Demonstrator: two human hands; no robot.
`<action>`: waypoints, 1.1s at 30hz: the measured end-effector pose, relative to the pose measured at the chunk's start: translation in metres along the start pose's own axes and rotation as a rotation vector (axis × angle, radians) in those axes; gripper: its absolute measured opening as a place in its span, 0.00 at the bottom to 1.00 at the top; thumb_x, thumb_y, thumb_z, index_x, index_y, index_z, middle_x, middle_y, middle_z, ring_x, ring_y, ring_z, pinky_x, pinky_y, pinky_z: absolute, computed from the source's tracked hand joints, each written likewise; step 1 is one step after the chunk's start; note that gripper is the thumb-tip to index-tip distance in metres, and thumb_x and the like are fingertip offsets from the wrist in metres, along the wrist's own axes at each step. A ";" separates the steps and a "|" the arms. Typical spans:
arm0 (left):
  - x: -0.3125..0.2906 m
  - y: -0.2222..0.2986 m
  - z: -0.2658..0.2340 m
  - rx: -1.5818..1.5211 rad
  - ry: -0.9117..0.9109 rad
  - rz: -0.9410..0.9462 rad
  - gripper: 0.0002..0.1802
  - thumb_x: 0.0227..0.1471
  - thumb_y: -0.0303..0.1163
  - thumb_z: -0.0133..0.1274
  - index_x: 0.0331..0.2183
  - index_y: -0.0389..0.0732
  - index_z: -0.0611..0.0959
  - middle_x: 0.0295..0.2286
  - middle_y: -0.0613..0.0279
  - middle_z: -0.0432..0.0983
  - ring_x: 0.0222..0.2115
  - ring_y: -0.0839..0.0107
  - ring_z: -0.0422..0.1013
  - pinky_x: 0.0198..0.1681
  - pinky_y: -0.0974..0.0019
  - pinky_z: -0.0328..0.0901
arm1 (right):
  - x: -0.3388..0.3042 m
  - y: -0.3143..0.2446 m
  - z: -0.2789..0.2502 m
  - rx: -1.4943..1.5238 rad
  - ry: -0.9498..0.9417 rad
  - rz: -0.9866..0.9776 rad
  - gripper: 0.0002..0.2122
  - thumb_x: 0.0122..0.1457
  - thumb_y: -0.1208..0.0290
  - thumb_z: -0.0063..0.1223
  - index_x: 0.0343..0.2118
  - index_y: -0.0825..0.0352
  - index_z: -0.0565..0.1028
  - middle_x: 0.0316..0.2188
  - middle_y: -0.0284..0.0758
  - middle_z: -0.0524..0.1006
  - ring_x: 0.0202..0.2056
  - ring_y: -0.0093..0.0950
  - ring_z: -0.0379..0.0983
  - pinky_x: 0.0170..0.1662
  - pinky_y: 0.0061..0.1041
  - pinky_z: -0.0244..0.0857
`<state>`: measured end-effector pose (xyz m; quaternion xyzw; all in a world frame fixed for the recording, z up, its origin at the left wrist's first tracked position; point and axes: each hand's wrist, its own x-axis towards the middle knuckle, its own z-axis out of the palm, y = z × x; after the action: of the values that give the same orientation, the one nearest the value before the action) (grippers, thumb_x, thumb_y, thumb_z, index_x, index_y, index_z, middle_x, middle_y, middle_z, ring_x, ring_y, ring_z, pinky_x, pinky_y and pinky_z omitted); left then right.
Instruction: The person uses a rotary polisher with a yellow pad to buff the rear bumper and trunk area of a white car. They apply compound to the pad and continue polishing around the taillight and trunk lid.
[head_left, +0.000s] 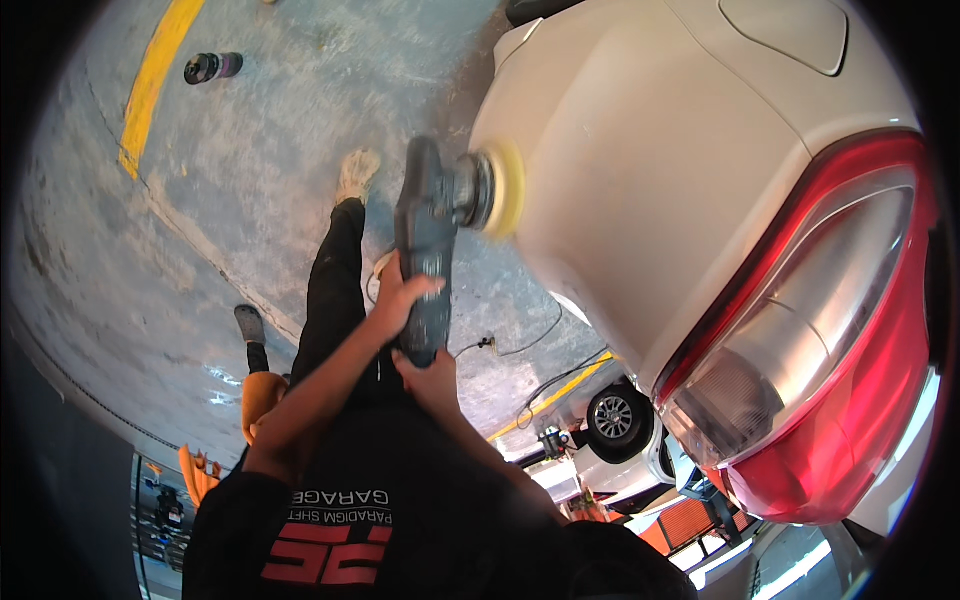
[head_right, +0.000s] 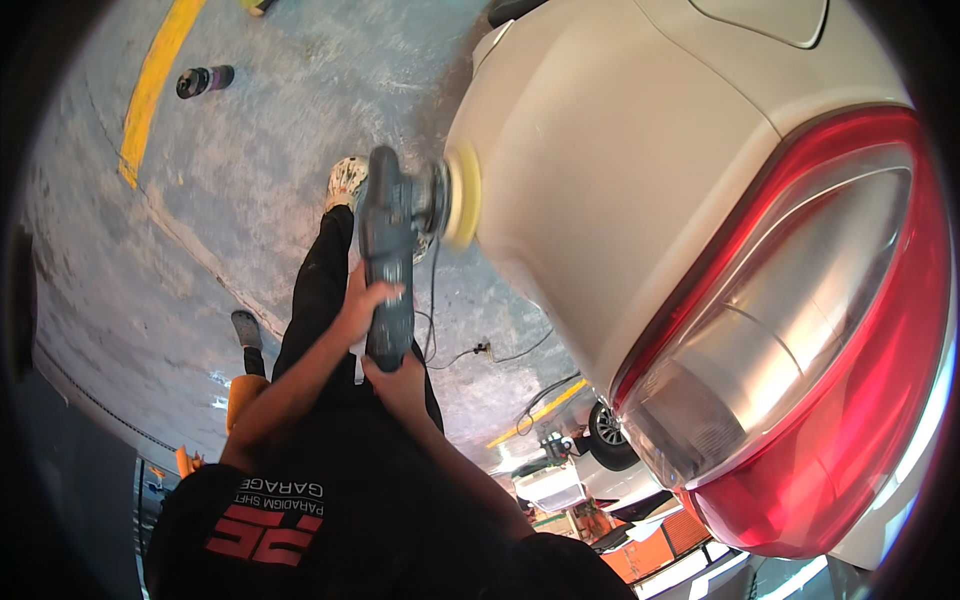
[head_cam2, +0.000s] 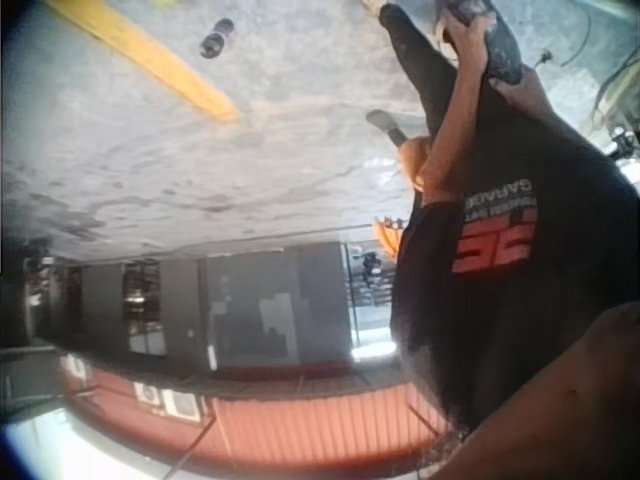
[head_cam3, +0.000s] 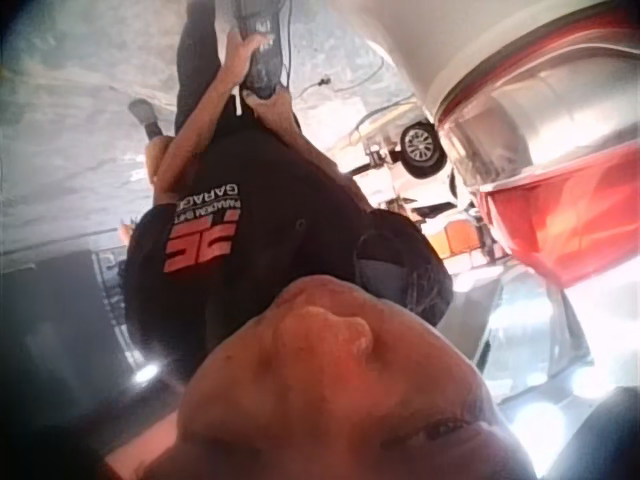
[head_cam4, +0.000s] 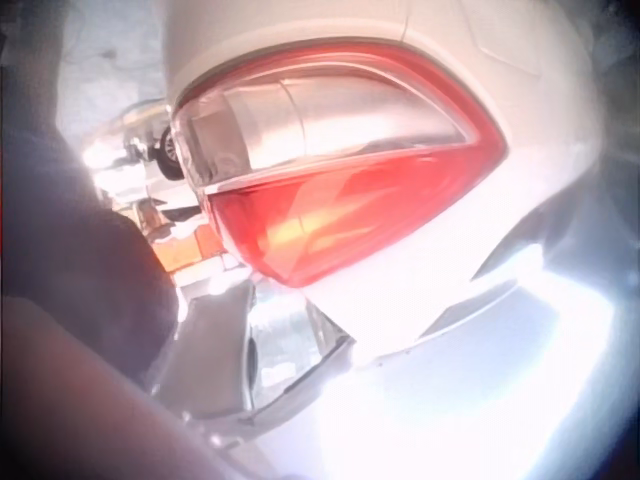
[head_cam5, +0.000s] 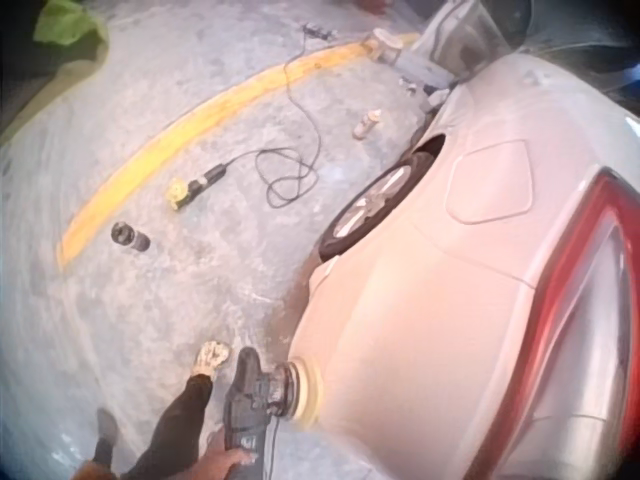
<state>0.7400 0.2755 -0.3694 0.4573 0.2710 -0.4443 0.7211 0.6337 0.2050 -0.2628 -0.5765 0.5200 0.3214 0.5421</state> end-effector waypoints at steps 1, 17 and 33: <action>-0.010 -0.004 0.004 0.011 0.007 0.008 0.29 0.45 0.33 0.65 0.49 0.36 0.75 0.37 0.60 0.77 0.37 0.70 0.75 0.44 0.63 0.70 | -0.005 0.008 -0.004 -0.043 0.008 -0.002 0.17 0.56 0.66 0.70 0.39 0.72 0.75 0.19 0.30 0.77 0.18 0.21 0.73 0.22 0.26 0.65; 0.097 0.185 0.067 0.323 -0.144 0.260 0.30 0.48 0.38 0.64 0.49 0.32 0.76 0.33 0.60 0.76 0.33 0.72 0.74 0.39 0.64 0.71 | 0.092 -0.147 0.017 0.349 0.018 -0.321 0.10 0.60 0.73 0.63 0.25 0.67 0.72 0.16 0.28 0.73 0.14 0.18 0.65 0.19 0.23 0.58; -0.028 0.082 0.053 0.260 -0.071 0.238 0.38 0.42 0.30 0.68 0.55 0.33 0.72 0.43 0.57 0.77 0.44 0.68 0.74 0.53 0.61 0.68 | -0.005 -0.021 -0.004 0.129 -0.054 -0.131 0.12 0.56 0.67 0.70 0.31 0.70 0.77 0.19 0.28 0.77 0.20 0.18 0.74 0.24 0.23 0.67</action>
<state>0.7988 0.2544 -0.2900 0.5597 0.1297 -0.4030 0.7124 0.6518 0.2000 -0.2511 -0.5643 0.4859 0.2665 0.6118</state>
